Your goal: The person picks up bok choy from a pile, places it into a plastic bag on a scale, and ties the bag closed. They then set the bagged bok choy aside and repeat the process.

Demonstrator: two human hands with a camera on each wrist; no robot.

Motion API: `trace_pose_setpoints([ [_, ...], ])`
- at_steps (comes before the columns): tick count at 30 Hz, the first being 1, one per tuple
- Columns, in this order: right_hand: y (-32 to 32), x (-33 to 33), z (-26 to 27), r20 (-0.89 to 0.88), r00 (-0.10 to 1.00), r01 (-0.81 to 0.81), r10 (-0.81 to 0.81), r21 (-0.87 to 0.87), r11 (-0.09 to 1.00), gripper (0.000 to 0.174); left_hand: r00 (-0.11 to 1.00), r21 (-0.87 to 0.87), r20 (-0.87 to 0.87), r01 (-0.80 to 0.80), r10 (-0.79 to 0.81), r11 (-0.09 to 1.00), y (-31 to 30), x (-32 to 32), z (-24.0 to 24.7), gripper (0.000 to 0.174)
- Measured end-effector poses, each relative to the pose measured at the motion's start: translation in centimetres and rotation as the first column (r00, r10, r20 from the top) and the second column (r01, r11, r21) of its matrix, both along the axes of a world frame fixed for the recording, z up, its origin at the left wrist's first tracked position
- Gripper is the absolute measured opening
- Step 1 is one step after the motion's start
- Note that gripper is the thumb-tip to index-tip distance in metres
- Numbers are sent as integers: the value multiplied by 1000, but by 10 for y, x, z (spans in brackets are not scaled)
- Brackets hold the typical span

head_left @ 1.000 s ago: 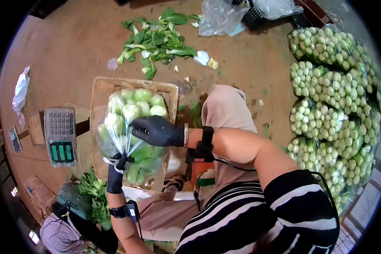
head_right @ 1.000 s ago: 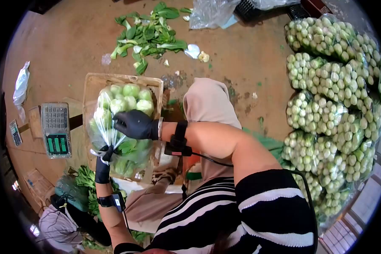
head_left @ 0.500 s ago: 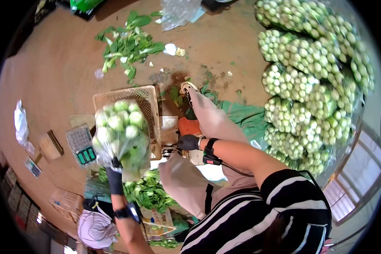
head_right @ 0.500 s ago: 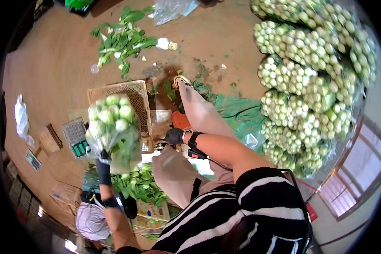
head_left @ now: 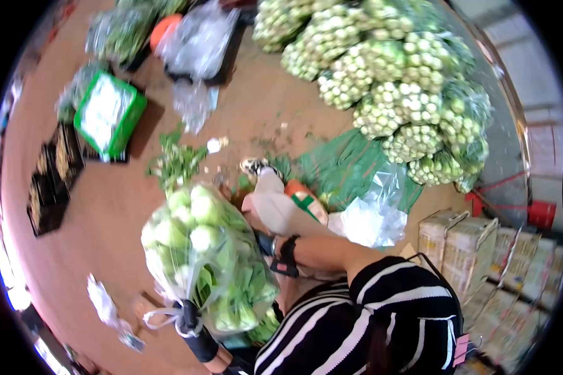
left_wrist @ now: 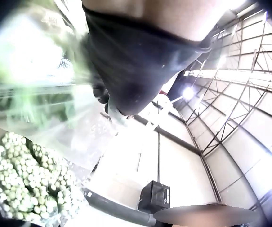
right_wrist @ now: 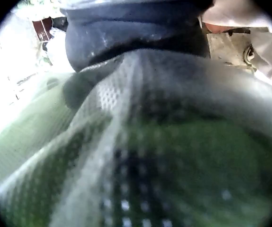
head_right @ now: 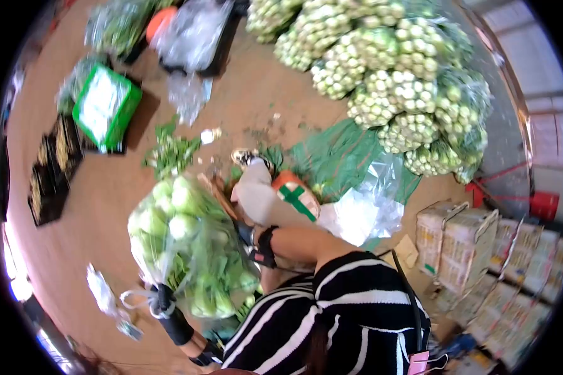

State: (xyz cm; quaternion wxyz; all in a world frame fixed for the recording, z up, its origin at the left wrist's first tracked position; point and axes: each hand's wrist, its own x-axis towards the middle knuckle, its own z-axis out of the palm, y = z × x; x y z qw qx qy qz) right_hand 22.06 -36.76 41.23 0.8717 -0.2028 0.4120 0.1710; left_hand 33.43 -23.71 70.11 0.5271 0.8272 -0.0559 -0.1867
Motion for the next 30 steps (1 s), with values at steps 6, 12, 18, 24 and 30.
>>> trace_pose_setpoints([
  [6, -61, -50, 58, 155, 948, 279, -278, 13, 960, 62, 962, -145, -43, 260, -269, 955, -67, -21, 13, 12],
  [12, -182, -113, 69, 248, 823, 511, -511, 71, 857, 61, 858, -113, -137, 483, -495, 868, -221, -29, 4, 20],
  [18, -354, -166, 76, 307, 606, 750, -734, 87, 655, 61, 611, 11, -171, 786, -773, 618, -469, -49, -5, 21],
  [24, -537, -246, 168, 333, 260, 964, -906, -33, 265, 53, 283, -149, 204, 955, -937, 256, -665, -114, 66, 21],
  [30, -704, -345, 269, 842, 159, 985, -515, -172, 21, 50, -60, -508, 408, 814, -911, -281, -876, -189, 161, 29],
])
